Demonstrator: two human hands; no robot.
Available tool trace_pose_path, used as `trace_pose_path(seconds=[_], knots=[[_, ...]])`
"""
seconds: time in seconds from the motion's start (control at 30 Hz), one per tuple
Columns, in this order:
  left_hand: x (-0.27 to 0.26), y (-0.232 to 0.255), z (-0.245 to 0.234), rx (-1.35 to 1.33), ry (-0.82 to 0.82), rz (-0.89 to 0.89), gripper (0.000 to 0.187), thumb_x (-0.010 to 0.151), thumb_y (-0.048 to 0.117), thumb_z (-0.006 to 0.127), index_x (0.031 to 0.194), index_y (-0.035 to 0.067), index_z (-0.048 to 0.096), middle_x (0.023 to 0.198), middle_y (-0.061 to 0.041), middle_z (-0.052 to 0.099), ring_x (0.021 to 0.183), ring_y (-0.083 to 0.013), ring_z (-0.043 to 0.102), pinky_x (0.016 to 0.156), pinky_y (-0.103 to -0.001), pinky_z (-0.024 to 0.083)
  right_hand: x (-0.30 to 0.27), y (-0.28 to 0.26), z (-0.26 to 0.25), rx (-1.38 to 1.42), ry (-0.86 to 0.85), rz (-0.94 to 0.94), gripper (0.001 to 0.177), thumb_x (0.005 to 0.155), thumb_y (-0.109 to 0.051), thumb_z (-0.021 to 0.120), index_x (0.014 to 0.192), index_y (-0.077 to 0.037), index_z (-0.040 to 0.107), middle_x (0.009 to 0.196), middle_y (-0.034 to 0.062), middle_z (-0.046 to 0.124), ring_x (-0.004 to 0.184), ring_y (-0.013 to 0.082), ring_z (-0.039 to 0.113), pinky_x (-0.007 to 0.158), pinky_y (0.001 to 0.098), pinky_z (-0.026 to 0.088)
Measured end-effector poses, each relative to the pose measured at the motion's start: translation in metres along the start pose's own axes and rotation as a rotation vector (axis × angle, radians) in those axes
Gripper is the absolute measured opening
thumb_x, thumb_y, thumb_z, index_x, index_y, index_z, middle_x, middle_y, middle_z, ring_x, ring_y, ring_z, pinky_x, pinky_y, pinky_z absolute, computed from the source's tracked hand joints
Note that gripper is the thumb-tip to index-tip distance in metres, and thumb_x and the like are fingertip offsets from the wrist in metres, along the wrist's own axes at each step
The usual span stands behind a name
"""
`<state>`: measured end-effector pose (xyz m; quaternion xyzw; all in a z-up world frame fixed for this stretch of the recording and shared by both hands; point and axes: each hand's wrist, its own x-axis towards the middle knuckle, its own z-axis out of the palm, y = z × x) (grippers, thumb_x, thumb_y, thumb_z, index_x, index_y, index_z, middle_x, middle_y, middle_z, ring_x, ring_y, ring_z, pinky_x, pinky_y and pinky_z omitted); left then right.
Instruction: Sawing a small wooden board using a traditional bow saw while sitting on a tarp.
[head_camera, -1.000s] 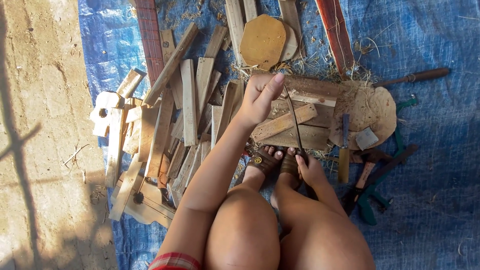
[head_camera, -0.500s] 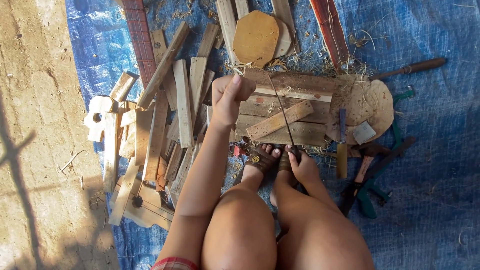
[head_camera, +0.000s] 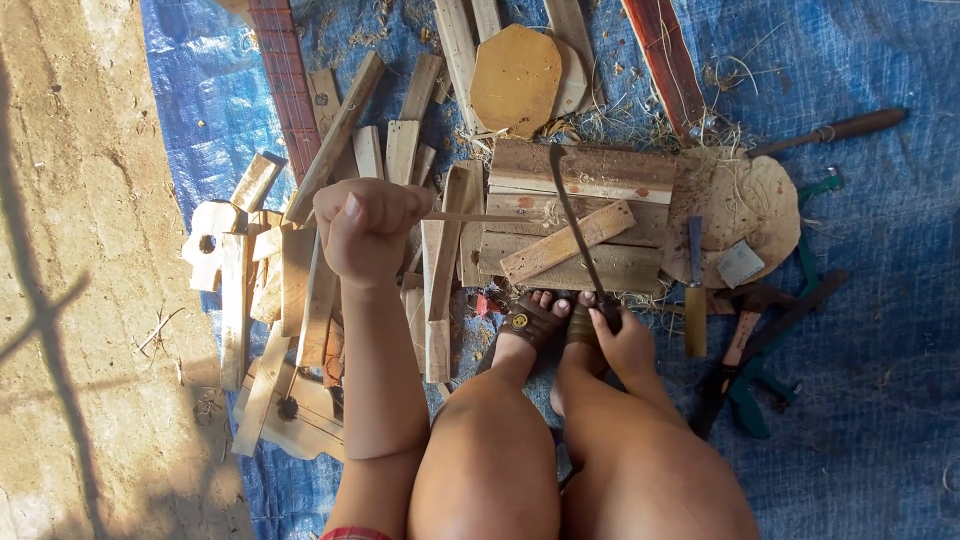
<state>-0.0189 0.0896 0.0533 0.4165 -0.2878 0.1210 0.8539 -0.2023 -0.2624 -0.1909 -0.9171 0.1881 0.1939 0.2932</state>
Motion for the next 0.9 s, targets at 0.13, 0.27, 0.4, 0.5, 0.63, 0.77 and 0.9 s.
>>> trace_pose_path(seconds=[0.13,0.27,0.4,0.5,0.63,0.77,0.9], knots=[[-0.005,-0.006,-0.005,0.003,0.007,0.013,0.047,0.098,0.026,0.05,0.059,0.02,0.025,0.053,0.004,0.012,0.044,-0.0114,0.011,0.041,-0.029,0.023,0.003,0.02,-0.018,-0.061,0.074,0.049,0.055,0.106,-0.056,0.056,0.111,-0.003,0.068,0.083,0.0189,0.073,0.074,0.0343,0.075,0.059,0.0395,0.06],[-0.005,-0.012,-0.004,-0.036,0.001,0.014,0.041,0.092,0.024,0.053,0.062,0.02,0.026,0.055,0.005,0.012,0.045,-0.0108,0.012,0.041,-0.028,0.023,0.016,0.035,-0.02,-0.216,0.096,0.09,0.053,0.101,-0.058,0.061,0.107,-0.006,0.065,0.08,0.0137,0.069,0.072,0.0313,0.074,0.054,0.0372,0.058],[-0.006,-0.013,-0.004,-0.035,-0.01,-0.01,0.04,0.089,0.029,0.054,0.062,0.021,0.026,0.055,0.005,0.011,0.045,-0.012,0.01,0.043,-0.03,0.025,0.021,0.047,-0.01,-0.263,0.085,0.046,0.052,0.098,-0.059,0.065,0.102,-0.007,0.064,0.079,0.0076,0.061,0.067,0.025,0.072,0.053,0.0323,0.056],[-0.002,-0.014,0.0,-0.077,-0.018,-0.005,0.04,0.09,0.029,0.053,0.063,0.021,0.025,0.055,0.005,0.011,0.047,-0.0119,0.01,0.043,-0.03,0.025,0.02,0.042,-0.017,-0.254,0.086,0.023,0.057,0.098,-0.06,0.065,0.107,-0.003,0.066,0.088,0.011,0.064,0.075,0.0284,0.073,0.057,0.0346,0.059],[-0.005,-0.015,0.002,-0.078,-0.002,0.007,0.041,0.092,0.03,0.054,0.062,0.021,0.027,0.054,0.004,0.013,0.044,-0.0122,0.013,0.043,-0.031,0.025,0.008,0.007,-0.047,-0.273,0.217,-0.032,0.062,0.097,-0.054,0.071,0.129,-0.001,0.065,0.123,0.0165,0.063,0.101,0.0302,0.073,0.074,0.0401,0.064],[-0.008,-0.02,0.006,-0.153,-0.008,-0.03,0.043,0.091,0.035,0.054,0.065,0.021,0.023,0.057,0.005,0.009,0.048,-0.014,0.009,0.044,-0.031,0.027,0.002,-0.053,-0.087,0.023,0.426,-0.581,0.041,0.097,-0.016,0.078,0.128,0.005,0.062,0.107,0.0148,0.063,0.094,0.027,0.07,0.078,0.036,0.06],[-0.009,-0.026,0.017,-0.194,0.034,-0.042,0.044,0.091,0.037,0.054,0.063,0.021,0.024,0.055,0.005,0.01,0.046,-0.0136,0.01,0.045,-0.031,0.028,0.007,-0.105,-0.108,0.299,0.312,-0.83,0.049,0.096,-0.004,0.074,0.141,0.009,0.058,0.104,0.0179,0.065,0.084,0.0285,0.071,0.072,0.0344,0.059]])
